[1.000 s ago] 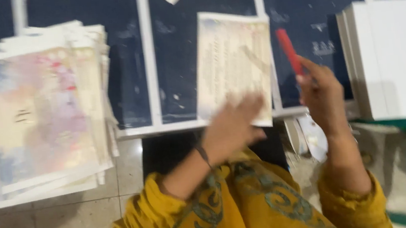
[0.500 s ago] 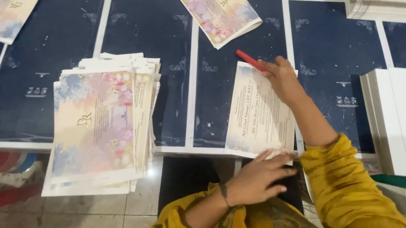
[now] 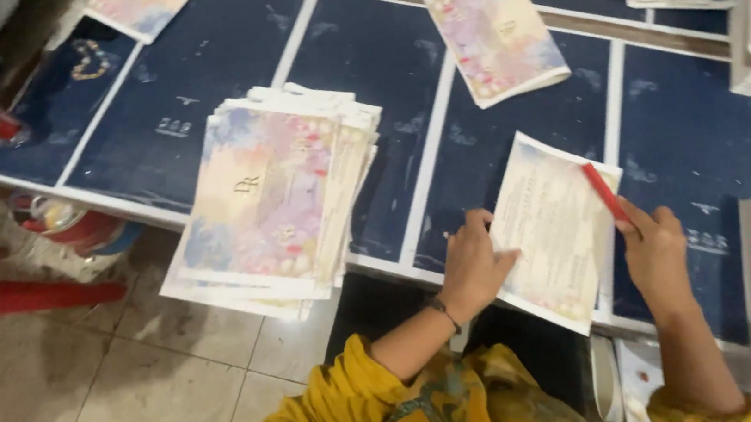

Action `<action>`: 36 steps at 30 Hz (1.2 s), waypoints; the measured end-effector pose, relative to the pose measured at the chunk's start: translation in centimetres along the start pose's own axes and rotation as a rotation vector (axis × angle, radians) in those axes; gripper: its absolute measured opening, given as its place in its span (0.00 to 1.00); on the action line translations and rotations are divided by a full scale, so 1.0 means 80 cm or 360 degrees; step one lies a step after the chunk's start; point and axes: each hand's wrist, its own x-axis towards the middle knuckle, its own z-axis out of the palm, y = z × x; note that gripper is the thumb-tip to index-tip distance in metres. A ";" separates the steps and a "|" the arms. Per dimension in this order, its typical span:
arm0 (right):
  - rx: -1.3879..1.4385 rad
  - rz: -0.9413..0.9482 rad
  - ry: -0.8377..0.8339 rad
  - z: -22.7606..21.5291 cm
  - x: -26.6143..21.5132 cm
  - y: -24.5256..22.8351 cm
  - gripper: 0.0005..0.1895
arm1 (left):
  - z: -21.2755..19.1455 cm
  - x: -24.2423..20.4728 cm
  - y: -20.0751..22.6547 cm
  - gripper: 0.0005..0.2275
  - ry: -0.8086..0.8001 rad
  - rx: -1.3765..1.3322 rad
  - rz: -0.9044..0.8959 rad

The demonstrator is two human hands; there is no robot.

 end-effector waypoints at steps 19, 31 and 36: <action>0.0050 -0.0005 0.0193 0.047 0.168 -0.119 0.11 | -0.408 -0.124 -0.146 0.13 0.0951 0.0437 -0.0580; -0.0634 -0.0451 -0.0044 0.110 0.299 -0.155 0.14 | -0.403 -0.156 -0.083 0.14 0.1104 0.0732 -0.0487; -0.0474 -0.0447 0.0181 0.086 0.336 -0.131 0.11 | -0.377 -0.153 -0.085 0.11 0.1138 0.0714 -0.0218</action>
